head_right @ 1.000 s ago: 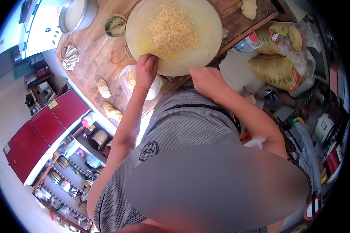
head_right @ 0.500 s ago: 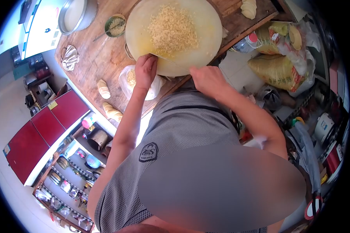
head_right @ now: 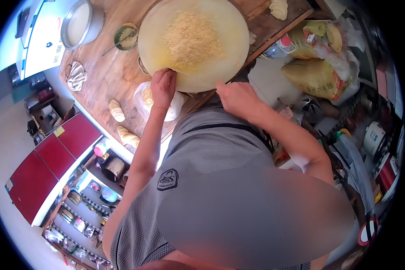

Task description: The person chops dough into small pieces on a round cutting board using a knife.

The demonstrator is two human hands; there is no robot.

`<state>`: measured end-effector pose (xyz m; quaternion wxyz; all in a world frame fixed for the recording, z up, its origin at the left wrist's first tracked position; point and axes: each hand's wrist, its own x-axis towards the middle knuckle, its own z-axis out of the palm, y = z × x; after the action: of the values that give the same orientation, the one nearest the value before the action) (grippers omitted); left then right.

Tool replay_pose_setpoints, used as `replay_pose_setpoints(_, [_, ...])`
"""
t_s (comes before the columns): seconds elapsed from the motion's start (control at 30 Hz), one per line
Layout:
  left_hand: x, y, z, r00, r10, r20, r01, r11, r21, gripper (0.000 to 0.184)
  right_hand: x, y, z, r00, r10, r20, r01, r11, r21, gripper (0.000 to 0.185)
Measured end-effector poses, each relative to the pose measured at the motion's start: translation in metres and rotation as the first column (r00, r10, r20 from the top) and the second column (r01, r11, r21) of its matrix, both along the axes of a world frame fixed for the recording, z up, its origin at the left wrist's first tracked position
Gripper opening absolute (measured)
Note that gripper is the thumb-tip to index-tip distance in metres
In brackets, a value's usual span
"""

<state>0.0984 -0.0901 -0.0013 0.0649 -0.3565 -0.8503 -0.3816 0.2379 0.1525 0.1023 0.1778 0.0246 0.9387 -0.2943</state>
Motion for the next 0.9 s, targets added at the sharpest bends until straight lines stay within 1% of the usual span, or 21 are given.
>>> replay_pose_setpoints(0.07, [-0.002,0.000,-0.001,1.000,-0.007,-0.006,0.007,1.000,0.008,0.015,0.000,-0.004,-0.003,1.000,-0.012,0.012,0.012,1.000,-0.021,0.012])
replay_pose_setpoints(0.13, [-0.001,-0.001,0.000,1.000,-0.005,0.007,0.005,1.000,-0.009,0.015,-0.004,-0.005,-0.010,0.999,0.009,-0.041,-0.010,1.000,-0.025,0.013])
replay_pose_setpoints(0.27, [0.000,-0.001,0.000,1.000,0.015,0.017,-0.015,0.999,-0.036,0.014,-0.005,0.007,-0.010,0.999,0.006,-0.041,-0.006,1.000,-0.019,0.014])
replay_pose_setpoints(0.33, [-0.005,-0.002,0.002,1.000,0.012,0.005,-0.012,0.999,-0.040,0.014,-0.006,0.017,-0.009,0.999,0.030,-0.046,-0.027,0.998,0.061,0.015])
replay_pose_setpoints(0.37, [-0.010,-0.001,0.001,1.000,0.006,-0.010,-0.007,0.999,-0.039,0.014,-0.009,0.021,-0.010,0.998,0.032,-0.049,-0.029,0.998,0.059,0.015])
replay_pose_setpoints(0.43, [-0.020,0.004,0.000,1.000,0.027,-0.004,-0.027,0.999,-0.029,0.015,-0.015,0.027,-0.008,0.998,-0.040,-0.055,0.043,0.997,0.067,0.015])
replay_pose_setpoints(0.5, [-0.027,0.013,-0.003,0.999,0.044,0.001,-0.044,0.999,-0.019,0.015,-0.018,0.026,-0.004,0.998,-0.040,-0.056,0.044,0.997,0.071,0.016])
replay_pose_setpoints(0.57, [-0.027,0.027,-0.010,0.995,0.103,0.000,-0.103,0.995,-0.004,0.014,-0.018,0.024,-0.005,0.997,-0.045,-0.055,0.049,0.996,0.073,0.016])
replay_pose_setpoints(0.63, [-0.022,0.035,-0.011,0.994,0.110,-0.024,-0.110,0.994,0.006,0.013,-0.014,0.021,-0.008,0.994,-0.067,-0.083,0.071,0.997,0.040,0.016])
replay_pose_setpoints(0.73, [-0.015,0.034,-0.010,0.994,0.111,-0.012,-0.111,0.994,0.011,0.013,-0.011,0.020,-0.008,0.994,-0.077,-0.083,0.080,0.996,0.030,0.015])
replay_pose_setpoints(0.8, [-0.013,0.028,-0.008,0.993,0.117,0.013,-0.118,0.991,0.056,0.015,-0.009,0.021,-0.011,0.994,-0.079,-0.072,0.081,0.996,0.024,0.017])
replay_pose_setpoints(0.83, [-0.012,0.025,-0.007,0.993,0.115,0.013,-0.115,0.992,0.052,0.015,-0.008,0.021,-0.013,0.995,-0.077,-0.061,0.079,0.997,0.022,0.018])
replay_pose_setpoints(0.9, [-0.011,0.019,-0.002,0.988,0.138,0.067,-0.140,0.990,0.011,0.013,-0.009,0.020,-0.010,0.995,-0.070,-0.067,0.073,0.997,0.035,0.016])
